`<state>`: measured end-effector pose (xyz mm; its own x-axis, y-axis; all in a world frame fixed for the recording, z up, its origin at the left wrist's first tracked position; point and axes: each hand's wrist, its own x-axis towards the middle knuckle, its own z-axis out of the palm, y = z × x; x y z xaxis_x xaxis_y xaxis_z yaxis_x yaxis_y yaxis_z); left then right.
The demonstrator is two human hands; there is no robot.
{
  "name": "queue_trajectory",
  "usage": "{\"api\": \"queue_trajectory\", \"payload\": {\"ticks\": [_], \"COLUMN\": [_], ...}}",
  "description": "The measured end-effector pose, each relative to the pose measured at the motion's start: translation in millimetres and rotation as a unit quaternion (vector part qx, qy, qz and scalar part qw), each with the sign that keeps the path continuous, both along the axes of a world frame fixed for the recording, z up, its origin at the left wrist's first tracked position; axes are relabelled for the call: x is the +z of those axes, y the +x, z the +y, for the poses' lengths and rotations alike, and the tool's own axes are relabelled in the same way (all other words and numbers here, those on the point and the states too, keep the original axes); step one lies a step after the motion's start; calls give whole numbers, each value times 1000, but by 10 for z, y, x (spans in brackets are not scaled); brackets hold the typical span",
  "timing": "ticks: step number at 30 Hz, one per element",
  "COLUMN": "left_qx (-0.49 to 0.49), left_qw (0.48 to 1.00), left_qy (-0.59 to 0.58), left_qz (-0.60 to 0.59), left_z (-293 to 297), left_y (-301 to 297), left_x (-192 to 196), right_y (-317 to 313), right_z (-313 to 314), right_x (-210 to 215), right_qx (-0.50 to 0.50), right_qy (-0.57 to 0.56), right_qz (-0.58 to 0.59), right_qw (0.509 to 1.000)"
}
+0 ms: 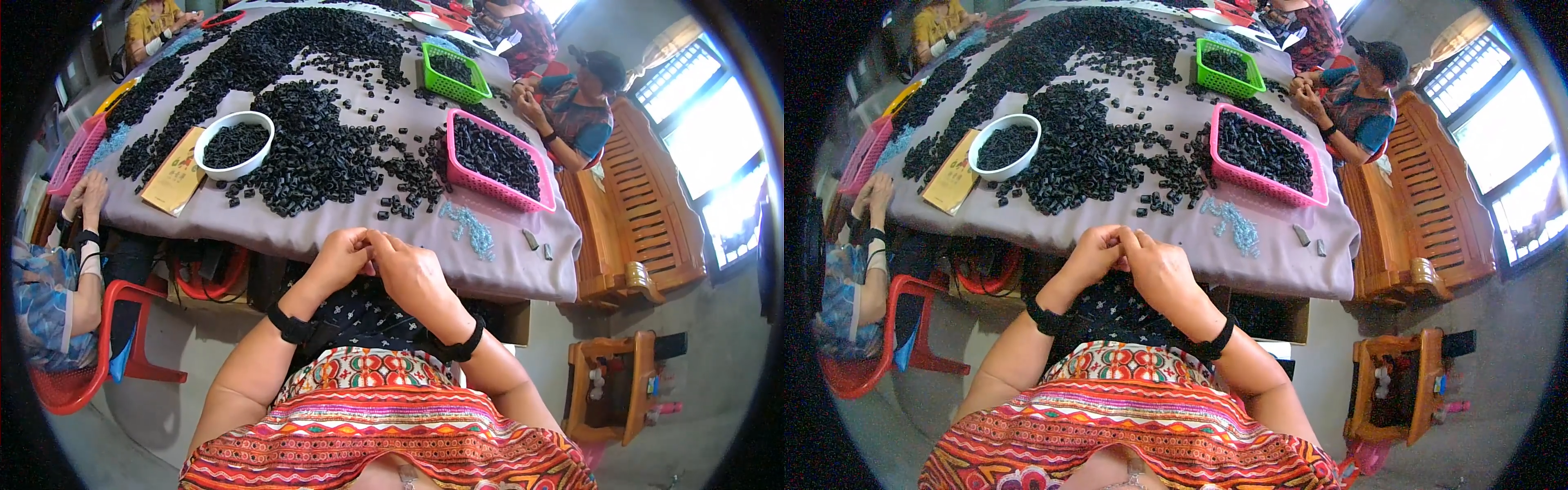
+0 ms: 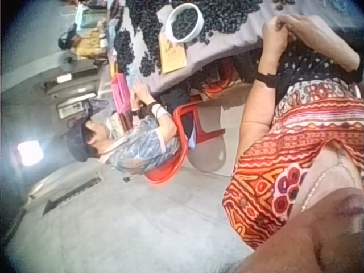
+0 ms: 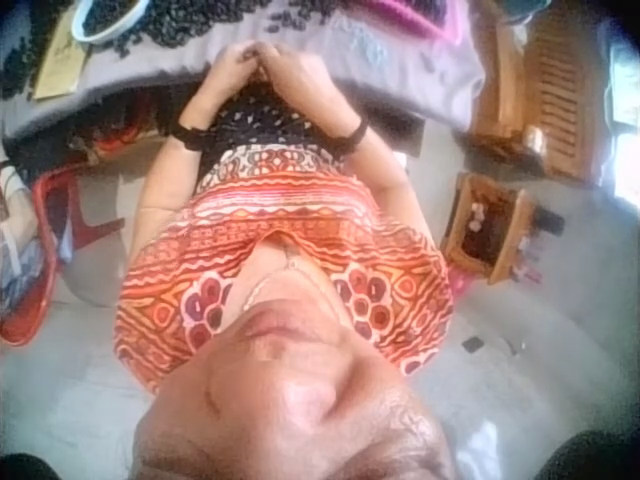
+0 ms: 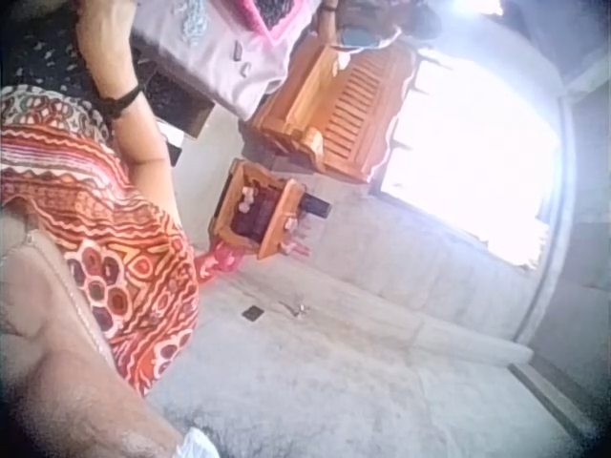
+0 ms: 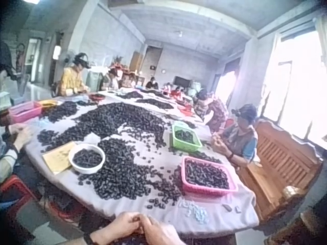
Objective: Sorting and inspecting small black shoe components at a communal work table.
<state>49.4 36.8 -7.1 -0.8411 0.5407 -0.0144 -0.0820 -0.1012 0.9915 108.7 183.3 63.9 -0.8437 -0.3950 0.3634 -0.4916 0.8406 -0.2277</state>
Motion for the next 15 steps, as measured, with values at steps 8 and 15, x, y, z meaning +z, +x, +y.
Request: {"api": "queue_trajectory", "payload": {"ticks": [8, 15], "left_qx": [-7, 15], "left_qw": [1000, 996], "left_qy": [12, 41], "left_qz": [-16, -77], "left_z": [-13, -41], "left_y": [4, 9], "left_x": [-9, 138], "right_y": [-15, -96], "right_z": [32, 123], "right_x": [-6, 9], "right_qx": [-6, -9], "right_qy": [-37, -108], "right_qz": [-43, -73], "right_qw": [998, 991]}}
